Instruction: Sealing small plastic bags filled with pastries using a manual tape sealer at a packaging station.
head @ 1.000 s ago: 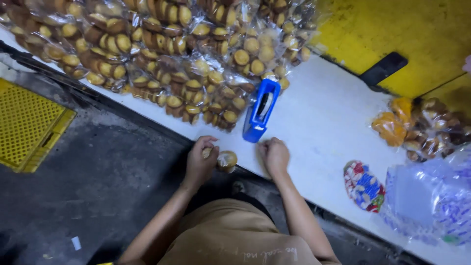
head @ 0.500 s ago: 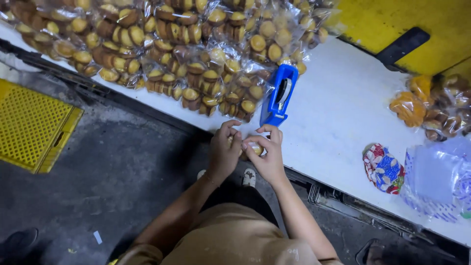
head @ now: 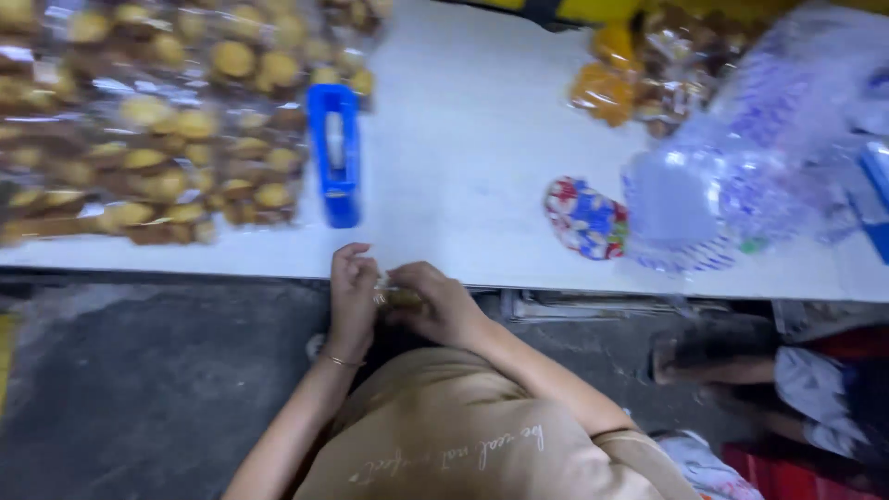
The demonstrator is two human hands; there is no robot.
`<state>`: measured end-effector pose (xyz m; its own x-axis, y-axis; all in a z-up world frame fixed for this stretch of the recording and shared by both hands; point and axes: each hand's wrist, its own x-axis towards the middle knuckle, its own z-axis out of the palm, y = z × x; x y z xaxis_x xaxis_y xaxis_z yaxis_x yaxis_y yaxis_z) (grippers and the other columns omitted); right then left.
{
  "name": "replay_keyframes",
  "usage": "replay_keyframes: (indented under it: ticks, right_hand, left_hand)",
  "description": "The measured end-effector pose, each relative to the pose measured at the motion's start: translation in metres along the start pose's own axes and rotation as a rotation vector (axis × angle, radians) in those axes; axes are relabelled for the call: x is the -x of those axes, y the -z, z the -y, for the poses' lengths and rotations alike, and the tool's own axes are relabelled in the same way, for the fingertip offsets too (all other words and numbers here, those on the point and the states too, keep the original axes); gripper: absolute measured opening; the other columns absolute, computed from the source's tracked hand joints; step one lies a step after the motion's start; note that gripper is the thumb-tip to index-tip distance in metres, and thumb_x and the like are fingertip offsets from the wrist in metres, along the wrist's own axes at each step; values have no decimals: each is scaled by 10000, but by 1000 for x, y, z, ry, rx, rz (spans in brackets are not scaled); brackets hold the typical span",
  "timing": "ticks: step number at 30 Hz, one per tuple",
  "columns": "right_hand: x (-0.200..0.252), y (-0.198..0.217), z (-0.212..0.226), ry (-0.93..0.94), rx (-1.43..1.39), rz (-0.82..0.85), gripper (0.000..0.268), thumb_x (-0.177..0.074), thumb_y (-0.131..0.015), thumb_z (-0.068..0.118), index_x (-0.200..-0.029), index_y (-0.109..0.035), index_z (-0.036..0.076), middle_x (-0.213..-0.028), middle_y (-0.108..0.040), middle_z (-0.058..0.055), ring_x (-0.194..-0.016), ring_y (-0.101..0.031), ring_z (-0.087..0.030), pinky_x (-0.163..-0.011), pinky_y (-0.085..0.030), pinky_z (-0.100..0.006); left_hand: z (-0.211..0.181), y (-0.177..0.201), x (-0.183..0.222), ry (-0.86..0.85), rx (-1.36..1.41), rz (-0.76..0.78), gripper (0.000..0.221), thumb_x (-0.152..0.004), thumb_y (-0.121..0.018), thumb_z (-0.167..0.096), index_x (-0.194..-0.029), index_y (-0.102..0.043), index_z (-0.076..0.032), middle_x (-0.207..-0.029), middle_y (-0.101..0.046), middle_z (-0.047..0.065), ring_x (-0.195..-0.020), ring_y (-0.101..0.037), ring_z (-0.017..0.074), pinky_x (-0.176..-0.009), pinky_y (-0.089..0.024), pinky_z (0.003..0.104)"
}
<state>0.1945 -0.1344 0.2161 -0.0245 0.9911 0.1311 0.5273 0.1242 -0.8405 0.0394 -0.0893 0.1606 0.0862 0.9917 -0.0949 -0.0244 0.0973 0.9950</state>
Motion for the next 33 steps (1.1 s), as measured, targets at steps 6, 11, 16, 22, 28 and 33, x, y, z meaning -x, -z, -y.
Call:
replay_keyframes:
  ticks: [6,11,16,22,28,33]
  right_hand:
    - [1,150,-113,-16,-169,40,572,-869,-791,161,-1391,-558,164,-1005,-708,-101,-787,-724,-246,-721,-573,-376]
    - [25,210,-227,-152,829,-53,576,-972,-636,201,-1511,-521,31,-1562,-449,-298,-1425,-376,-548,-1143,-231,-705]
    - [10,167,-155,-58,76,-64,315,-953,-624,78,-1247,-728,118,-1170,-750,-171,-1152,-664,-416,-992,-506,-508]
    - [-26,93,-123,-109,-727,-60,349,-1000,-645,227,-1271,-660,8,-1186,-629,-171,-1135,-511,-207,-1016,-423,-391]
    - [12,75,-20,449,-698,484,666,-1070,-483,409,-1579,-290,24,-1672,-134,-188,-1537,-99,-325,-1257,-106,-480]
    - [-7,88,21,621,-907,816,395,-974,-669,252,-1207,-712,-64,-1282,-679,-255,-1285,-621,-391,-1105,-489,-474]
  left_hand:
    - [-18,-127,11,334,176,103,542,-1092,-437,-391,-1527,-201,-171,-1550,-163,196,-1482,-219,349,-1242,-103,530]
    - [-24,-175,-3,12,-84,156,385,-1009,-588,-137,-1374,-478,-86,-1369,-521,131,-1348,-491,319,-1166,-359,430]
    - [70,-212,-15,76,248,286,654,-1001,-511,-311,-1566,-219,-155,-1564,-378,185,-1458,-376,311,-1196,-339,417]
    - [-63,-176,20,131,435,-331,789,-946,-641,-451,-1544,-335,-38,-1583,-383,230,-1452,-399,321,-1216,-308,493]
    - [-90,-115,54,-431,56,-631,447,-1059,-554,-364,-1326,-577,-6,-1399,-534,232,-1357,-467,306,-1196,-319,462]
    - [-89,-36,70,-459,93,-940,488,-1053,-519,-512,-1238,-648,-79,-1238,-635,144,-1162,-624,249,-1102,-419,374]
